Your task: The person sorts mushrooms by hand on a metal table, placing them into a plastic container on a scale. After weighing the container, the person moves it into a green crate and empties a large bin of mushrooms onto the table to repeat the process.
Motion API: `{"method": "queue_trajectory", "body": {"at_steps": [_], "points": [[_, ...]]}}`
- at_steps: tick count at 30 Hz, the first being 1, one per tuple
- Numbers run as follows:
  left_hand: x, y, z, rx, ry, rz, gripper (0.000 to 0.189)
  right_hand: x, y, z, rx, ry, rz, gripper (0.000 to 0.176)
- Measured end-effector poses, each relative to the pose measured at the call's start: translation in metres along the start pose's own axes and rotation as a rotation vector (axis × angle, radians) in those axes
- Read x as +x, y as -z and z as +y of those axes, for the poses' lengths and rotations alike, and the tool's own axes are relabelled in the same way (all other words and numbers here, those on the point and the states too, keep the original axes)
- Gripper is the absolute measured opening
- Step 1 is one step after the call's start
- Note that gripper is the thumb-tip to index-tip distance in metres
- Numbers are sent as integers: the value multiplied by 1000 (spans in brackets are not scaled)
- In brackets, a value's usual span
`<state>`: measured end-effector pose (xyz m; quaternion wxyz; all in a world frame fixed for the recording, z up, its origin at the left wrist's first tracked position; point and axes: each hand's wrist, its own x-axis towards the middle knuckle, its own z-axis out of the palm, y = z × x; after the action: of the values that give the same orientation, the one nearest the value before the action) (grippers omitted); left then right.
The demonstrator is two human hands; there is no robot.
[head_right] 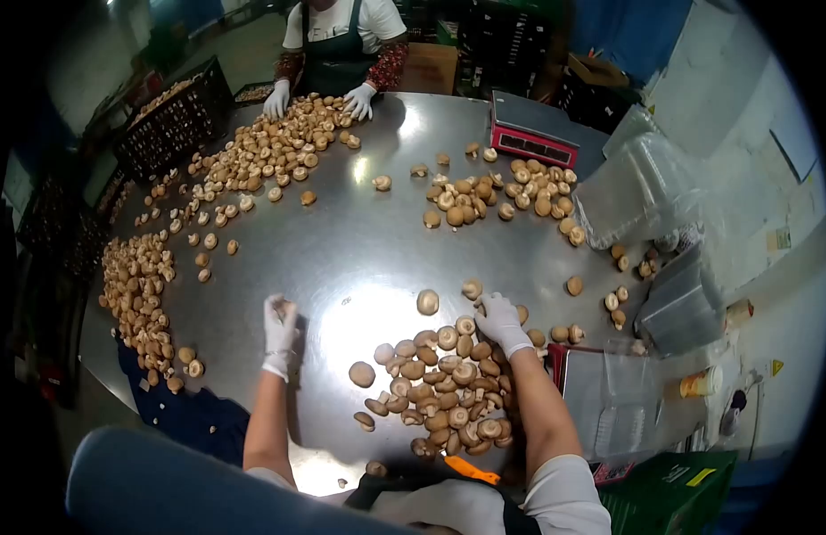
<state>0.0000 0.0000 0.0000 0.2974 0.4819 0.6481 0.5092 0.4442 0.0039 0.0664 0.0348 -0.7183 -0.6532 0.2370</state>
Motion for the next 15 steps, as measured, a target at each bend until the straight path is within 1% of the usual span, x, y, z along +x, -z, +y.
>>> {"method": "queue_trajectory", "body": {"at_steps": [1,2,3,5,6,7,9,10,11,12,13,15], "points": [[-24,2,40,-201,189,-47,33,-6,-3,-7,13,48,-76,43],[-47,6,85,-295,319,-104,30,-12,-7,-15,25,100,-150,41],[-77,-19,118,-439,428,-157,28,-21,13,5,4,108,-121,41],[-108,-23,69,-921,432,-376,32,-40,8,1,-65,249,142,40],[-128,-20,87,-1023,553,-411,33,-56,5,-3,-22,370,338,37],[-147,-20,109,-1129,664,-444,35,-73,14,-16,-5,384,336,37],[-177,-18,124,-1312,698,-644,40,-115,36,-42,281,536,339,32],[-187,-19,135,-1333,682,-733,42,-138,44,-56,423,517,242,30],[-199,-21,144,-1318,700,-712,44,-158,46,-64,558,492,145,27],[-209,-21,154,-1322,704,-731,45,-170,33,-60,606,565,141,24],[-217,-22,164,-1326,711,-752,45,-186,32,-66,579,671,196,21],[-234,-24,177,-1281,695,-775,49,-214,26,-71,594,650,153,21]]}}
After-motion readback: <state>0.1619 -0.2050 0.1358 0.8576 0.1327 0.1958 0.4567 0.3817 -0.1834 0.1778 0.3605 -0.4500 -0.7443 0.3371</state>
